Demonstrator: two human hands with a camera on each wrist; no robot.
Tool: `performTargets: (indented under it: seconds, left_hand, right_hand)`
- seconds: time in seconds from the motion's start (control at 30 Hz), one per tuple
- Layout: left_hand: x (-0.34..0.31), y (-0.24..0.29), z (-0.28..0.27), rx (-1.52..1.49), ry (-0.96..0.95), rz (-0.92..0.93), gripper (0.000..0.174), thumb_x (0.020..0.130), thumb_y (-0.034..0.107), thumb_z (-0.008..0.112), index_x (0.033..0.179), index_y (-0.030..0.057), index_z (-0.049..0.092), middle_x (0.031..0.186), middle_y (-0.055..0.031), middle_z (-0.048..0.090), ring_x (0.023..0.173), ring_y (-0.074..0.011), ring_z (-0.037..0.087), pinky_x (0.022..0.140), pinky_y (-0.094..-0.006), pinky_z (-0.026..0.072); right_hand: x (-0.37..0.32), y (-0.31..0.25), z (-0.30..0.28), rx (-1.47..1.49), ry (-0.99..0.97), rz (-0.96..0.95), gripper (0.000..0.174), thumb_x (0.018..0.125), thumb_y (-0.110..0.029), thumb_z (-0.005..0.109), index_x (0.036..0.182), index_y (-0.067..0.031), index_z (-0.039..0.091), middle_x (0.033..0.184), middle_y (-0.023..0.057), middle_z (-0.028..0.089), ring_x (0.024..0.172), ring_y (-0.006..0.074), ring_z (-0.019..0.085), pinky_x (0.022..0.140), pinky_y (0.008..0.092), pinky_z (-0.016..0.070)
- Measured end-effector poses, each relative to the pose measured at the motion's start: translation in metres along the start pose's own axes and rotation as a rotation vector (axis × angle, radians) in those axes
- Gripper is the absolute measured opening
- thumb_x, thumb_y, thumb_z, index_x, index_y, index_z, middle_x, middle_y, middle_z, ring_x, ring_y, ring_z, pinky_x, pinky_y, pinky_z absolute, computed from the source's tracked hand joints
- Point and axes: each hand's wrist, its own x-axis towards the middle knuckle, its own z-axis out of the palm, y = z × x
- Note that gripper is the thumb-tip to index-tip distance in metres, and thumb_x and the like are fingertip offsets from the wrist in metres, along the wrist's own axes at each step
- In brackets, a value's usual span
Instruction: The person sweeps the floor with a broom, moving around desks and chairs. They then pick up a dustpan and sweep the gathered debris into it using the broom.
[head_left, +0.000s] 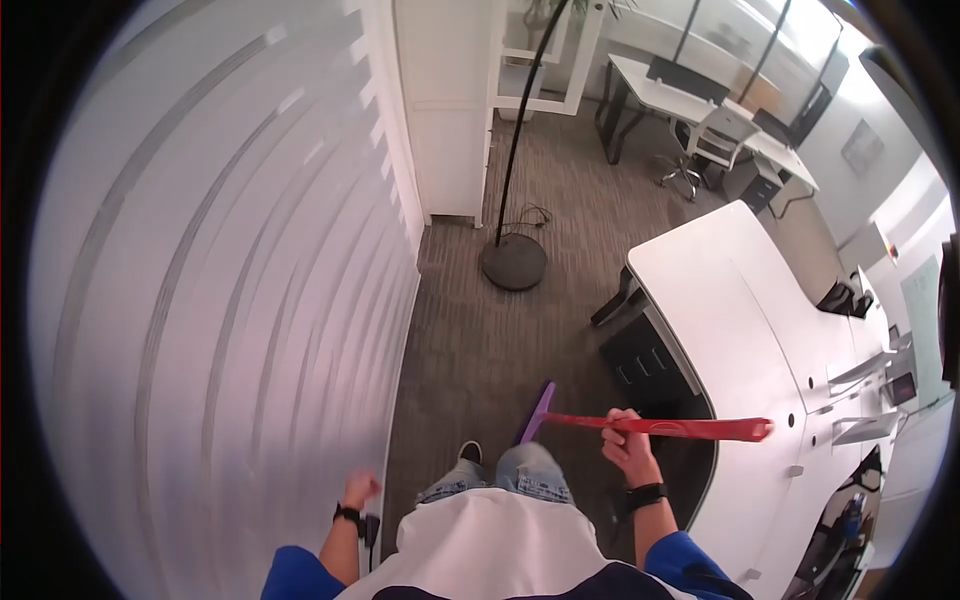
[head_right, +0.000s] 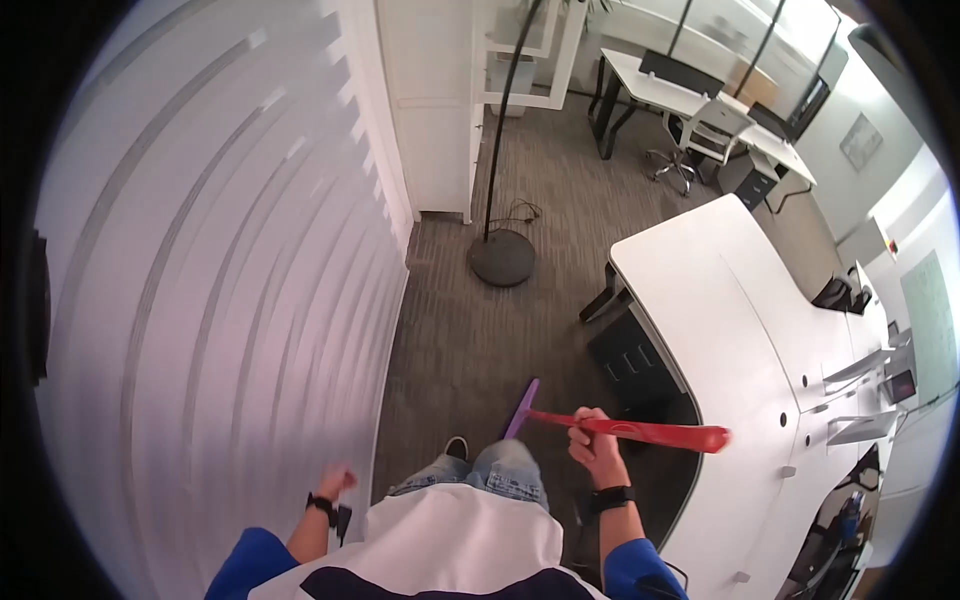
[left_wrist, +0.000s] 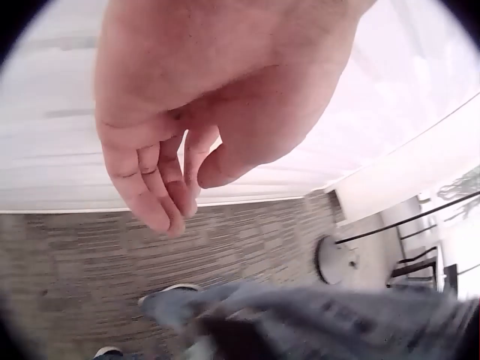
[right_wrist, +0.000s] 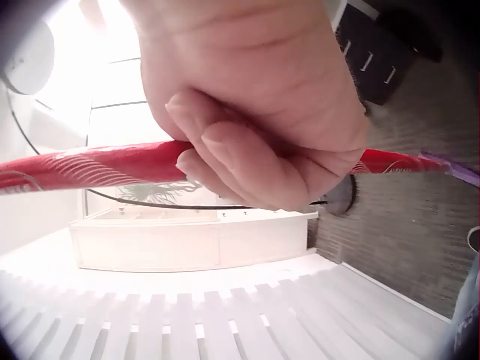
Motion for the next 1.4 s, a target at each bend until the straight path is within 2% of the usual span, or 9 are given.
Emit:
performTargets:
  seconds: [0.2, 0.33, 0.57, 0.7, 0.97, 1.1, 1.23, 1.3, 1.4]
  left_hand:
    - [0.121, 0.295, 0.054, 0.085, 0.034, 0.231, 0.017, 0.086, 0.015, 0.047, 0.095, 0.0020, 0.053, 0.071, -0.0067, 0.056, 0.060, -0.0152, 0.058, 0.052, -0.0266, 0.0492]
    - [0.189, 0.368, 0.097, 0.155, 0.048, 0.211, 0.017, 0.087, 0.015, 0.045, 0.098, 0.0035, 0.052, 0.072, -0.0067, 0.056, 0.062, -0.0150, 0.058, 0.055, -0.0275, 0.0503]
    - [0.222, 0.356, 0.171, 0.408, -0.129, -0.222, 0.019, 0.080, 0.016, 0.050, 0.088, -0.0002, 0.055, 0.071, -0.0109, 0.059, 0.063, -0.0206, 0.061, 0.056, -0.0316, 0.0529]
    - [0.207, 0.435, 0.222, 0.713, -0.202, -0.089, 0.022, 0.080, 0.018, 0.050, 0.087, -0.0001, 0.061, 0.074, -0.0091, 0.061, 0.062, -0.0166, 0.060, 0.055, -0.0283, 0.0494]
    - [0.354, 0.548, 0.286, 1.098, -0.303, 0.094, 0.029, 0.078, 0.026, 0.052, 0.080, 0.0012, 0.065, 0.073, -0.0144, 0.062, 0.062, -0.0202, 0.059, 0.058, -0.0333, 0.0463]
    - [0.448, 0.648, 0.403, 1.299, -0.586, 0.173, 0.024, 0.075, 0.023, 0.051, 0.072, 0.0026, 0.063, 0.070, -0.0129, 0.062, 0.065, -0.0211, 0.062, 0.058, -0.0336, 0.0468]
    - [0.471, 0.738, 0.561, 1.338, -0.631, 0.206, 0.023, 0.079, 0.020, 0.049, 0.087, 0.0015, 0.058, 0.069, -0.0081, 0.062, 0.058, -0.0164, 0.058, 0.055, -0.0293, 0.0462]
    - [0.508, 0.753, 0.629, 1.383, -0.733, 0.524, 0.021, 0.080, 0.019, 0.049, 0.087, 0.0016, 0.058, 0.070, -0.0078, 0.062, 0.060, -0.0142, 0.058, 0.055, -0.0274, 0.0460]
    - [0.534, 0.801, 0.746, 1.315, -0.786, 0.609, 0.021, 0.082, 0.018, 0.048, 0.091, 0.0012, 0.057, 0.070, -0.0065, 0.060, 0.059, -0.0121, 0.056, 0.054, -0.0260, 0.0452]
  right_hand:
    - [0.072, -0.081, 0.016, 0.089, -0.022, -0.163, 0.024, 0.086, -0.025, 0.034, 0.070, -0.0101, 0.045, 0.043, -0.0025, 0.030, 0.025, 0.0084, 0.020, 0.025, 0.0220, 0.0185]
    - [0.157, -0.148, 0.023, 0.106, -0.009, -0.216, 0.024, 0.086, -0.025, 0.035, 0.069, -0.0098, 0.042, 0.043, -0.0029, 0.030, 0.025, 0.0075, 0.020, 0.025, 0.0215, 0.0188]
    - [0.259, -0.273, 0.045, 0.170, 0.022, -0.285, 0.021, 0.084, -0.022, 0.036, 0.069, -0.0095, 0.041, 0.044, -0.0036, 0.029, 0.027, 0.0067, 0.020, 0.026, 0.0211, 0.0192]
    - [0.320, -0.338, 0.050, 0.203, 0.056, -0.326, 0.021, 0.085, -0.023, 0.035, 0.069, -0.0099, 0.041, 0.044, -0.0035, 0.028, 0.026, 0.0071, 0.020, 0.026, 0.0213, 0.0193]
    - [0.408, -0.433, 0.023, 0.437, 0.124, -0.555, 0.020, 0.086, -0.022, 0.035, 0.072, -0.0091, 0.041, 0.044, -0.0032, 0.030, 0.025, 0.0073, 0.020, 0.025, 0.0212, 0.0189]
    - [0.426, -0.484, 0.016, 0.552, 0.119, -0.722, 0.022, 0.088, -0.023, 0.033, 0.073, -0.0083, 0.042, 0.043, -0.0029, 0.030, 0.024, 0.0074, 0.020, 0.024, 0.0217, 0.0205]
    - [0.424, -0.531, 0.000, 0.599, 0.147, -0.842, 0.021, 0.089, -0.021, 0.030, 0.077, -0.0072, 0.041, 0.044, -0.0024, 0.030, 0.025, 0.0076, 0.020, 0.023, 0.0214, 0.0203]
    - [0.434, -0.554, -0.008, 0.648, 0.202, -0.868, 0.021, 0.088, -0.021, 0.030, 0.077, -0.0064, 0.040, 0.043, -0.0015, 0.030, 0.024, 0.0082, 0.020, 0.023, 0.0217, 0.0208]
    - [0.455, -0.595, -0.038, 0.660, 0.196, -0.921, 0.020, 0.087, -0.019, 0.030, 0.075, -0.0064, 0.040, 0.043, -0.0012, 0.031, 0.024, 0.0088, 0.020, 0.023, 0.0224, 0.0221]
